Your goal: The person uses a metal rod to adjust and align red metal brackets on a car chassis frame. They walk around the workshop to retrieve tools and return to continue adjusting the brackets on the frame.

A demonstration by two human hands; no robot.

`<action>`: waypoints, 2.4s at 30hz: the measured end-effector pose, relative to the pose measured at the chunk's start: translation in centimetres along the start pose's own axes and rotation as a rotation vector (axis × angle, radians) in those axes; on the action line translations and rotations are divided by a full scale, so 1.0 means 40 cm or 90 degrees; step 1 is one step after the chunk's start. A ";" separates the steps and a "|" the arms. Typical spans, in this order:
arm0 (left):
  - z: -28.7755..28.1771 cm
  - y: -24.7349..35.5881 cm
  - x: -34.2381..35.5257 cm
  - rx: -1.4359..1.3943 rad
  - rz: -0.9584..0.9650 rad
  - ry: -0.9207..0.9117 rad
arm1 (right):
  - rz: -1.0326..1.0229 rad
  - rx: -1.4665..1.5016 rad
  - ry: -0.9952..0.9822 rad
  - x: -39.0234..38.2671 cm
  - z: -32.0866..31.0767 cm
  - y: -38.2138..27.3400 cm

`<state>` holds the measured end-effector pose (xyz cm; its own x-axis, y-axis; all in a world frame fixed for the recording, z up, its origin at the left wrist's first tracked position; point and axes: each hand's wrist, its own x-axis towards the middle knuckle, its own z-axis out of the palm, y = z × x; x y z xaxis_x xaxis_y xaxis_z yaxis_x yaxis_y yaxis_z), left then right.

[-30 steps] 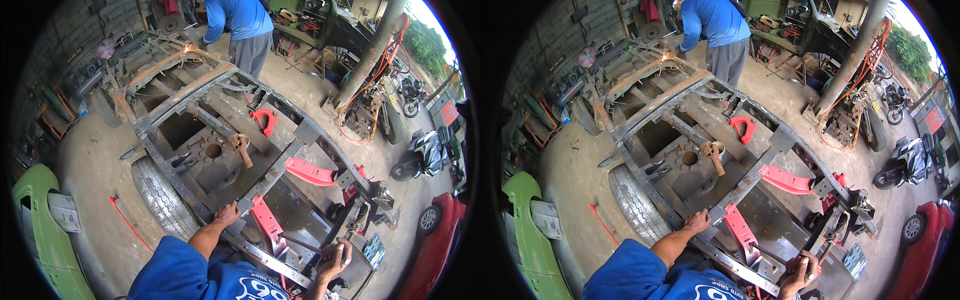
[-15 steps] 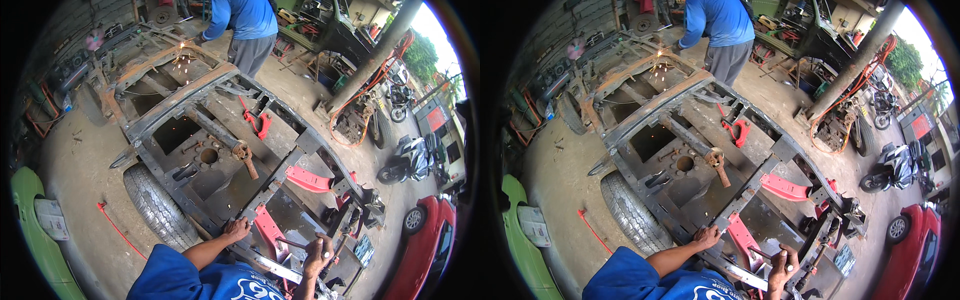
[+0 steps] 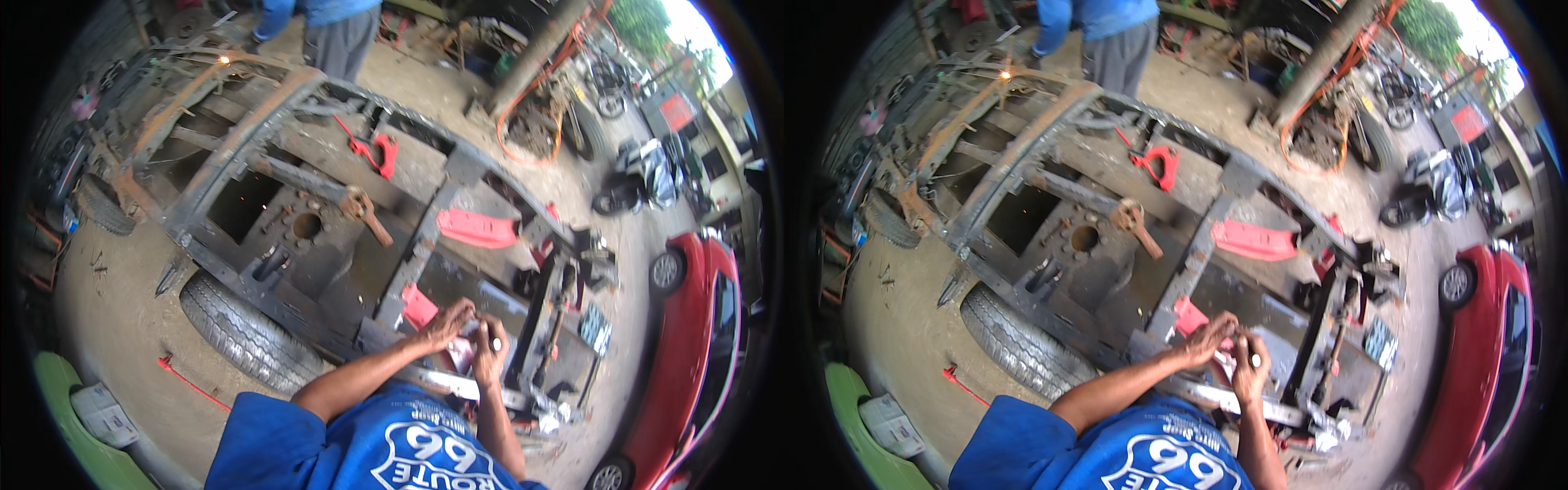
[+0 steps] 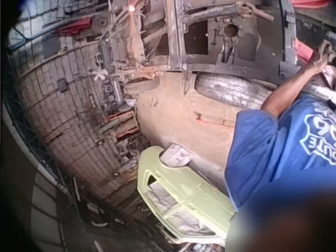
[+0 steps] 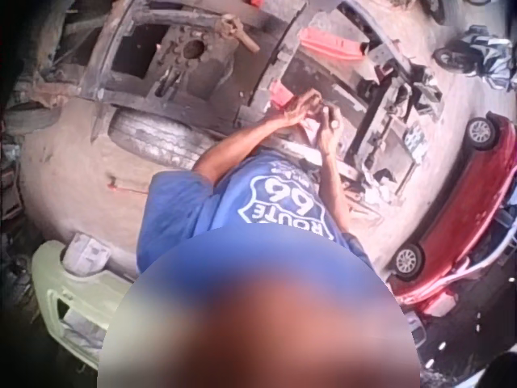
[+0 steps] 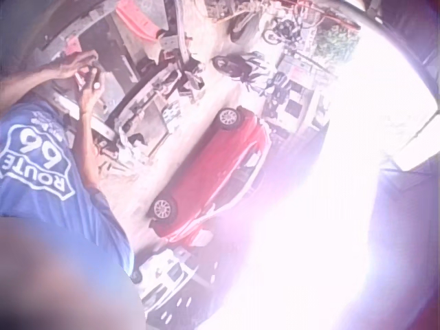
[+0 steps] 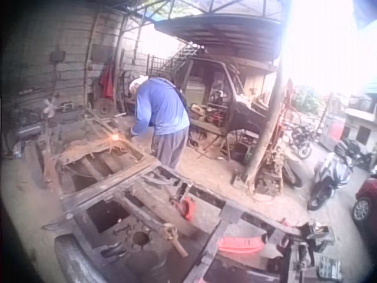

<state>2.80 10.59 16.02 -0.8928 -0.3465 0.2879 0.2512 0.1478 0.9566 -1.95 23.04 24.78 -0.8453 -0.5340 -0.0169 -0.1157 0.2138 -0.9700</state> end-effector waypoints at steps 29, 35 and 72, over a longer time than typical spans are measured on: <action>0.236 -0.005 0.032 -0.056 -0.310 -0.110 | -0.030 -0.007 0.039 0.022 -0.294 0.231; 0.276 0.004 0.059 -0.020 -0.335 -0.163 | 0.137 0.013 0.184 -0.058 -0.485 0.351; 0.336 0.008 0.053 -0.004 -0.360 -0.045 | 0.221 0.555 0.299 0.046 -0.774 0.535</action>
<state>-4.04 22.37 16.32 -0.9117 -0.3079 -0.2720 -0.2705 -0.0484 0.9615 -22.11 51.94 11.51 -0.8988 -0.1457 -0.4134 0.4307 -0.4680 -0.7717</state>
